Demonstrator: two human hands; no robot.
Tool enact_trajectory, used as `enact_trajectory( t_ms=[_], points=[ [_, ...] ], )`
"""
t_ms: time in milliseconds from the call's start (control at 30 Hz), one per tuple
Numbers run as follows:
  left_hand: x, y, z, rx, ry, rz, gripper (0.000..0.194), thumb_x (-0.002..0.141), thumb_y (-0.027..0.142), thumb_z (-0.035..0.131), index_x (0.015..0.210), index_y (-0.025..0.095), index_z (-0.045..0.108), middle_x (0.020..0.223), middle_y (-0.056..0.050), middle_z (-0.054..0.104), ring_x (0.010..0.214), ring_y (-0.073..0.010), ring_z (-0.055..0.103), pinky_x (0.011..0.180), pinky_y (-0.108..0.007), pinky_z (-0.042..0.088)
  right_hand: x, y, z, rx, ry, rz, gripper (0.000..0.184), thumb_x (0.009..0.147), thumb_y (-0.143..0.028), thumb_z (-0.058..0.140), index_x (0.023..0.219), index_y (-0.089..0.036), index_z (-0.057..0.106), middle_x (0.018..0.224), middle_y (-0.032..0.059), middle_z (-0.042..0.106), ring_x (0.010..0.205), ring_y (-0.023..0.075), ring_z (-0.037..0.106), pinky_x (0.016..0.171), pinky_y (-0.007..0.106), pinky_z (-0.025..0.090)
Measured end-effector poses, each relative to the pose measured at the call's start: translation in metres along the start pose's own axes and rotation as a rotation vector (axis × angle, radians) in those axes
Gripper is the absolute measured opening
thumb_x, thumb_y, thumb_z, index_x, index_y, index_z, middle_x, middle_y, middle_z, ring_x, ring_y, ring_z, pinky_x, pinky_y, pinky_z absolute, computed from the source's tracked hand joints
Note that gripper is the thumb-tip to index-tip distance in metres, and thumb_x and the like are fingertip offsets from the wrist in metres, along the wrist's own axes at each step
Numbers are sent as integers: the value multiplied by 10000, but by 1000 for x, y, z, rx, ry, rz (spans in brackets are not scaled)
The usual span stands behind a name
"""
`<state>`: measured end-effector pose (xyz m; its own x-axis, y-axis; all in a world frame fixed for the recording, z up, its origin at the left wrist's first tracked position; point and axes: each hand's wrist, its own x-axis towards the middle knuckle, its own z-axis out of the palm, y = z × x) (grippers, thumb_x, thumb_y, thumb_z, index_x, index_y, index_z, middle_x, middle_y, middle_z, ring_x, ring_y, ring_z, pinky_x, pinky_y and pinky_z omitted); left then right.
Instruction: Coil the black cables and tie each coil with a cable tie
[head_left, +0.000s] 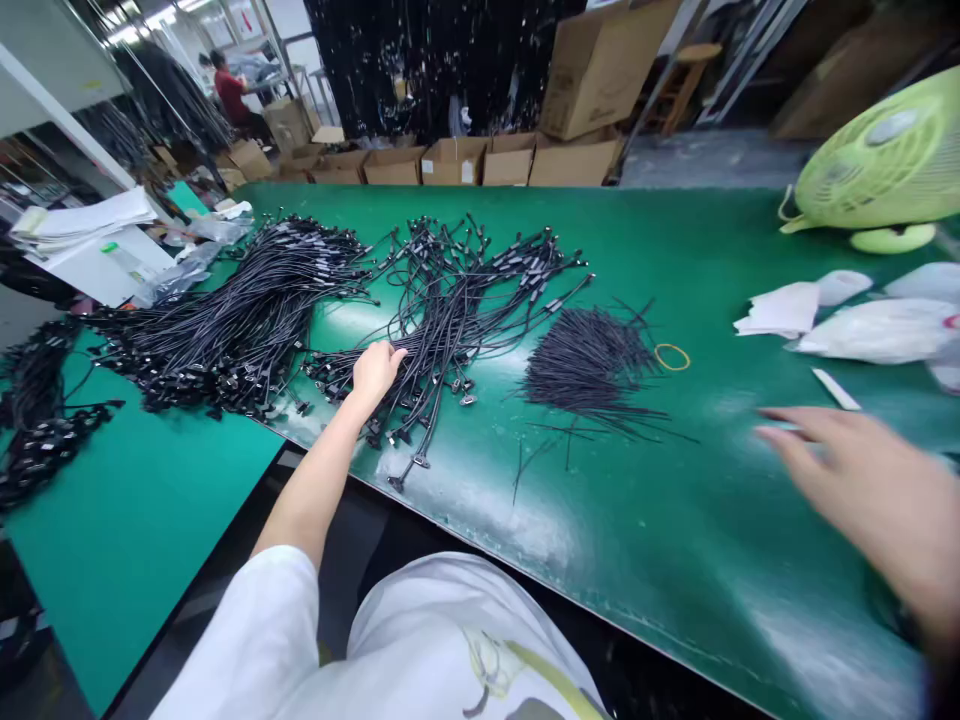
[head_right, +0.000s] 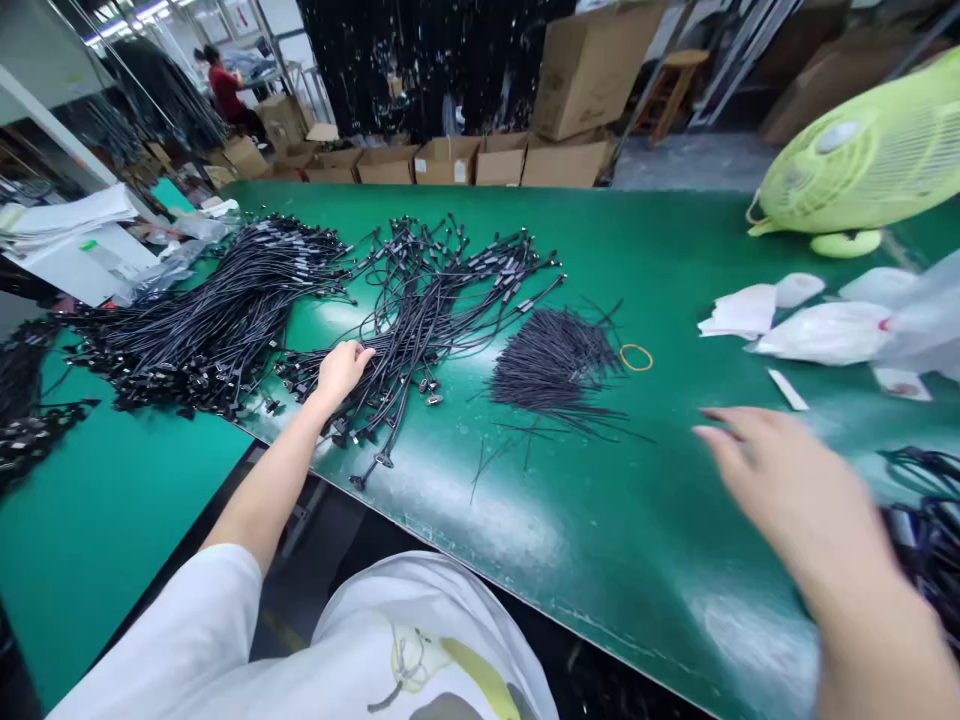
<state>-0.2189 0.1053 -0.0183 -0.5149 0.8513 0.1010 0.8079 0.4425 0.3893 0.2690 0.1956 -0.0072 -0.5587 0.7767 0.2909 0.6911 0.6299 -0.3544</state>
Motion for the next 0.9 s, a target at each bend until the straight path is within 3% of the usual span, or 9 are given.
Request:
enact_trajectory(
  t_ms=[200, 300, 400, 500, 600, 667, 767, 833, 900],
  points=[
    [-4, 25, -20, -216, 72, 99, 128, 934, 242, 416, 909, 186, 528, 813, -32, 623, 773, -157, 603, 743, -263, 438, 71, -94, 52, -56, -146, -232, 380, 945, -387, 338, 1103, -216, 639, 1113, 111, 659, 967, 284, 656, 863, 459, 543],
    [-37, 35, -53, -465, 125, 420, 160, 959, 303, 380, 966, 206, 507, 773, -6, 606, 702, -136, 591, 717, -254, 442, 113, -168, 58, 75, -66, -326, 431, 932, -317, 404, 1349, -228, 466, 1284, 113, 561, 1003, 239, 635, 846, 398, 543],
    [-67, 35, -86, -430, 153, 662, 142, 898, 341, 513, 897, 211, 570, 769, -28, 625, 713, -162, 590, 723, -283, 441, 155, -229, 58, 248, 119, -290, 535, 899, -328, 501, 1401, -188, 379, 1295, 149, 523, 870, 205, 629, 776, 362, 527],
    [-81, 19, -109, -480, 202, 486, 144, 884, 340, 543, 933, 211, 586, 736, -18, 626, 635, -136, 566, 636, -254, 432, 184, -253, 62, 291, 3, -243, 348, 887, -342, 533, 1189, -171, 555, 1000, 87, 645, 803, 191, 604, 732, 319, 482],
    [-82, -9, -122, -837, 183, 143, 157, 882, 350, 554, 943, 205, 553, 620, 43, 535, 458, -72, 421, 457, -188, 329, 180, -242, 65, 293, -572, -415, 149, 855, -289, 572, 940, -194, 650, 791, 16, 660, 705, 151, 595, 683, 272, 455],
    [-83, -24, -125, -1089, 71, -3, 191, 852, 361, 601, 912, 186, 557, 569, 70, 461, 406, -42, 322, 399, -163, 244, 162, -232, 63, 397, -732, -462, 156, 879, -290, 538, 875, -190, 658, 736, 2, 647, 656, 132, 589, 660, 261, 461],
    [-94, -24, -124, -1241, -150, -75, 231, 838, 361, 633, 940, 156, 605, 523, 81, 416, 383, -20, 266, 379, -141, 194, 135, -237, 57, 537, -202, -420, 303, 910, -401, 509, 1084, -178, 619, 969, 69, 649, 857, 177, 606, 770, 319, 492],
    [-109, -13, -126, -1252, -314, -32, 227, 851, 346, 629, 956, 145, 633, 466, 84, 404, 363, -20, 259, 371, -138, 205, 134, -251, 56, 400, 137, -481, 424, 896, -426, 540, 1235, -172, 543, 1180, 125, 588, 1071, 230, 547, 904, 381, 454],
    [-126, -3, -137, -1335, -390, 75, 213, 855, 327, 632, 944, 135, 652, 409, 87, 390, 336, -25, 259, 357, -140, 233, 149, -258, 55, 135, 168, -534, 324, 927, -312, 483, 1200, -158, 568, 1134, 133, 619, 1074, 244, 542, 926, 393, 418]
  ],
)
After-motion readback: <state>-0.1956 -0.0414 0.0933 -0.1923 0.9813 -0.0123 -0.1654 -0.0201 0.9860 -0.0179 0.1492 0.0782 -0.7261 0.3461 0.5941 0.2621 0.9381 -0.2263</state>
